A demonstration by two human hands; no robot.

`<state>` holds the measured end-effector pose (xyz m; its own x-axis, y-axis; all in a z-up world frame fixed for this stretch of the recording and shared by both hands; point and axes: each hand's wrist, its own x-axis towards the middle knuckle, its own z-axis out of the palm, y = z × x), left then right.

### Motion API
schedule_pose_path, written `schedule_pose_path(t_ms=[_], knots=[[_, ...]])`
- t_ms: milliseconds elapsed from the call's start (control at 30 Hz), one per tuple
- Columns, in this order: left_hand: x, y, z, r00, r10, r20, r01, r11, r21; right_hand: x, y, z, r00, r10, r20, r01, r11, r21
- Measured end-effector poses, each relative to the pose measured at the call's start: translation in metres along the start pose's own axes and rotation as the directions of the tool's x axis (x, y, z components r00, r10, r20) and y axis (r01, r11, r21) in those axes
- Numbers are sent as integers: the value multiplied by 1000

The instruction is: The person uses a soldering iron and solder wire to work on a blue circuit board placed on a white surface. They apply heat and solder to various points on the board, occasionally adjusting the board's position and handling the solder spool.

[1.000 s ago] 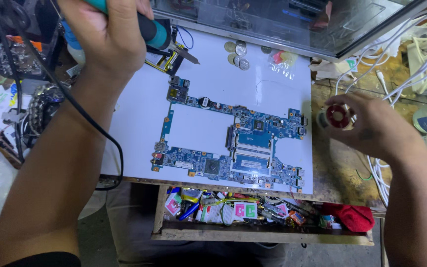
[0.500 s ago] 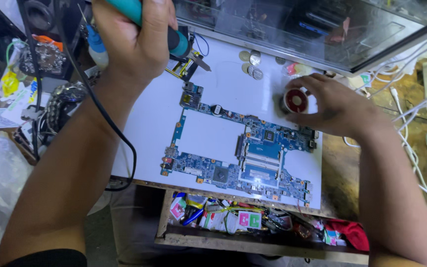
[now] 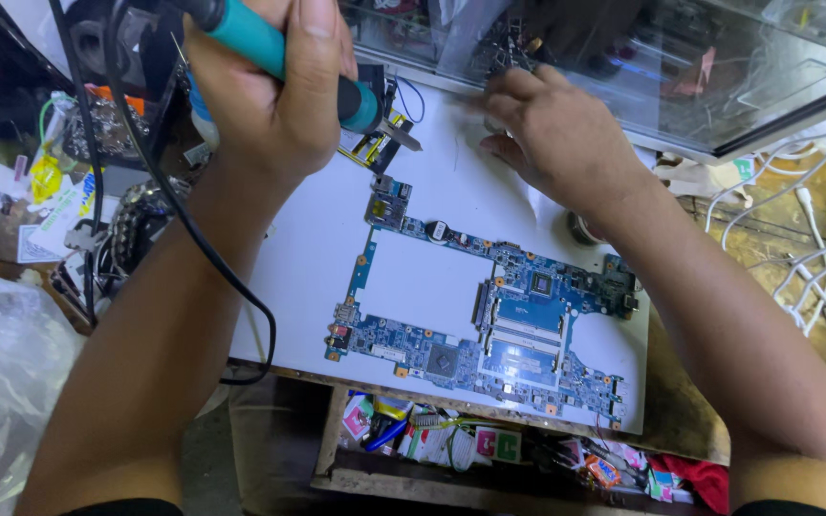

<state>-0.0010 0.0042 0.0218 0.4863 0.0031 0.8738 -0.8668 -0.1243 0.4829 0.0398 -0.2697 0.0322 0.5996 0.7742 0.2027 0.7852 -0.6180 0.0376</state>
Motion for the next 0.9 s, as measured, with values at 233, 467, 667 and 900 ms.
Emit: schedule_pose_path(t_ms=[233,467,667,900], knots=[[5,7,-3,997,25,71,-28,999,38,7,7,10,998,-28,58,25,999,39],[8,12,-7,996,-28,86,26,999,18,5,9,19,993,-114,25,114,993,16],[8,8,-6,998,-27,56,28,1000,-10,1,1,7,993,-119,-15,120,987,106],[6,9,-8,996,-47,71,49,999,-18,-8,-12,-16,994,-106,-9,100,905,414]])
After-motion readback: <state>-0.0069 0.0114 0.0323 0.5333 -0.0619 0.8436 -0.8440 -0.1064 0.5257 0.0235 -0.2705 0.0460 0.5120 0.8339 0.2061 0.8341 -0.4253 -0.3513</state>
